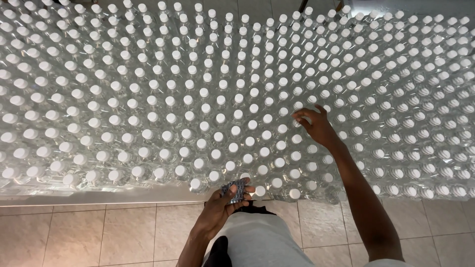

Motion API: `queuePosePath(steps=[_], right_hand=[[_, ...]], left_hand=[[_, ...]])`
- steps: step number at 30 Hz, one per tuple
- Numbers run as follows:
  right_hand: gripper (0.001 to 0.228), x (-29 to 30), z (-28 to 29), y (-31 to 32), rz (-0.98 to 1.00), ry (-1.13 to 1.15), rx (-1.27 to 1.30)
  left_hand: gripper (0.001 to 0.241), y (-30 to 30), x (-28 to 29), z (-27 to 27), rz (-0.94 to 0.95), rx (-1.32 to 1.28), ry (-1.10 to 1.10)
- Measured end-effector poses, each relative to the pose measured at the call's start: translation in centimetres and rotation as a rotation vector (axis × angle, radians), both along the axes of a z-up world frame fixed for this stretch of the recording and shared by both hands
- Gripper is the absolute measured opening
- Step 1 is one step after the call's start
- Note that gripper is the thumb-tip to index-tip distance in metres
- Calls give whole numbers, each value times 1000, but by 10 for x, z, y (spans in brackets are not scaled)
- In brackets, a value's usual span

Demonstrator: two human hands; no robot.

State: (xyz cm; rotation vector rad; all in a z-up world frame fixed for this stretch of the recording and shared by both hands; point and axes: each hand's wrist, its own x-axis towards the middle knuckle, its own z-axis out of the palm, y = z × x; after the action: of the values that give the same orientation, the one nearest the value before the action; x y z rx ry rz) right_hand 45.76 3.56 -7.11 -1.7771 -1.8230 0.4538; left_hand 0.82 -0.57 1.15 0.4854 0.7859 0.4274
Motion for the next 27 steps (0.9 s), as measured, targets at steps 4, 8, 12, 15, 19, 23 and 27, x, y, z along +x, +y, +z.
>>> queuePosePath(steps=[4, 8, 12, 15, 19, 23, 27], right_hand=[[19, 1, 15, -6, -10, -33, -48], [8, 4, 19, -7, 1, -67, -137], [4, 2, 24, -6, 23, -130, -211], [9, 6, 10, -2, 26, -247, -190], [14, 1, 17, 0, 27, -220, -224], [19, -1, 17, 0, 25, -192, -207], [20, -10, 34, -5, -6, -202, -260]], left_hand=[[61, -1, 1, -1, -1, -4, 2], [61, -1, 1, -5, -14, 8, -12], [55, -2, 1, -4, -6, 22, -8], [64, -1, 0, -7, -18, 29, -23], [54, -1, -2, -9, 1, 35, 1], [59, 1, -3, -9, 5, 21, 3], [62, 1, 0, -4, -16, 29, -24]])
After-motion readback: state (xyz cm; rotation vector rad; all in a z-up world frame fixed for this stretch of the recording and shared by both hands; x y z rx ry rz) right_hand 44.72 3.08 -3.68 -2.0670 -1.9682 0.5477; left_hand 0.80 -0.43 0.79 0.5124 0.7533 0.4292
